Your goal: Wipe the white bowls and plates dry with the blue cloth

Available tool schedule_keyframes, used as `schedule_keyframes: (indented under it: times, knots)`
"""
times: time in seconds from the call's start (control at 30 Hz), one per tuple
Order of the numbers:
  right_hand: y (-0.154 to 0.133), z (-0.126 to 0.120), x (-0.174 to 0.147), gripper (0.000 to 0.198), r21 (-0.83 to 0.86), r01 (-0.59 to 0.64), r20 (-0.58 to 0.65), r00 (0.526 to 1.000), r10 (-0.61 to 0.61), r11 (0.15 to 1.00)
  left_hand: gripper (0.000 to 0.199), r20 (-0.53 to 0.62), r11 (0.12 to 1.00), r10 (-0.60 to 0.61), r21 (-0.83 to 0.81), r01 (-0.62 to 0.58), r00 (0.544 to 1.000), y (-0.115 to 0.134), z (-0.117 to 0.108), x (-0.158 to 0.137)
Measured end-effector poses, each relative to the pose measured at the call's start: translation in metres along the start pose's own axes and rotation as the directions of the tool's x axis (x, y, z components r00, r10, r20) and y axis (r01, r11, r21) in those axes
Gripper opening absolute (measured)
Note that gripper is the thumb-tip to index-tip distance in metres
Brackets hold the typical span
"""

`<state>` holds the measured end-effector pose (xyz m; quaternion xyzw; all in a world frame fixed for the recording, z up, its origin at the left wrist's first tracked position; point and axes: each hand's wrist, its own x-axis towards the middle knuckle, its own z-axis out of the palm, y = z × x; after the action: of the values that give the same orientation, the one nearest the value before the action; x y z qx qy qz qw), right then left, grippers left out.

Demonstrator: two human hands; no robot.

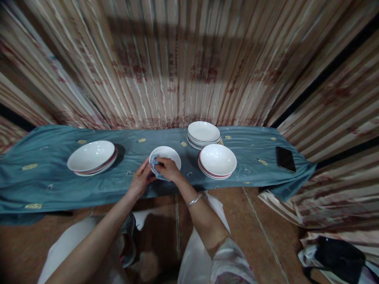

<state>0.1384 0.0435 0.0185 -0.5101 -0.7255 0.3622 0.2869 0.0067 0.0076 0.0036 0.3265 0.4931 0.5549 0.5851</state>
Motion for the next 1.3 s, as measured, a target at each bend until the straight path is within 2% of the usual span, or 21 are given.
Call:
schedule_keyframes:
  times: [0.17,0.3,0.5,0.63,0.73,0.9,1.1,1.3]
  knots:
    - [0.009,-0.014,-0.007,0.029,-0.049,0.074,0.181,0.981,-0.064,0.996,0.068,-0.017,0.999,-0.023,-0.024,0.022,1.000,0.000,0.000,0.002]
    - [0.012,-0.026,-0.015,0.033,-0.244,0.093,0.253,0.967,-0.029,0.965,0.070,-0.003,1.000,-0.015,-0.009,0.015,1.000,0.002,0.001,0.001]
    - [0.009,-0.031,-0.022,0.030,-0.567,0.062,0.190,0.980,0.058,0.822,0.064,-0.004,1.000,0.012,0.014,-0.012,1.000,0.003,0.003,-0.001]
    - [0.014,-0.026,-0.018,0.029,-0.667,0.028,0.063,0.998,0.020,0.745,0.060,-0.002,0.999,0.017,0.035,-0.017,1.000,0.005,0.006,-0.003]
    - [0.021,-0.021,-0.012,0.031,-0.674,0.022,-0.021,0.999,-0.049,0.739,0.064,0.017,0.999,0.019,0.049,-0.020,1.000,0.006,0.006,-0.004]
    - [0.022,-0.017,-0.008,0.033,-0.607,0.059,-0.100,0.984,-0.150,0.793,0.070,0.030,0.997,0.025,0.069,-0.027,0.999,0.006,0.007,-0.005]
    - [0.017,-0.011,-0.009,0.044,-0.477,0.175,-0.117,0.959,-0.259,0.861,0.068,0.045,0.998,0.028,0.055,-0.030,0.999,0.008,0.007,-0.008]
    - [0.014,-0.001,-0.010,0.046,-0.418,0.275,-0.111,0.930,-0.349,0.866,0.068,0.040,0.998,0.031,0.048,-0.033,0.999,0.008,0.006,-0.006]
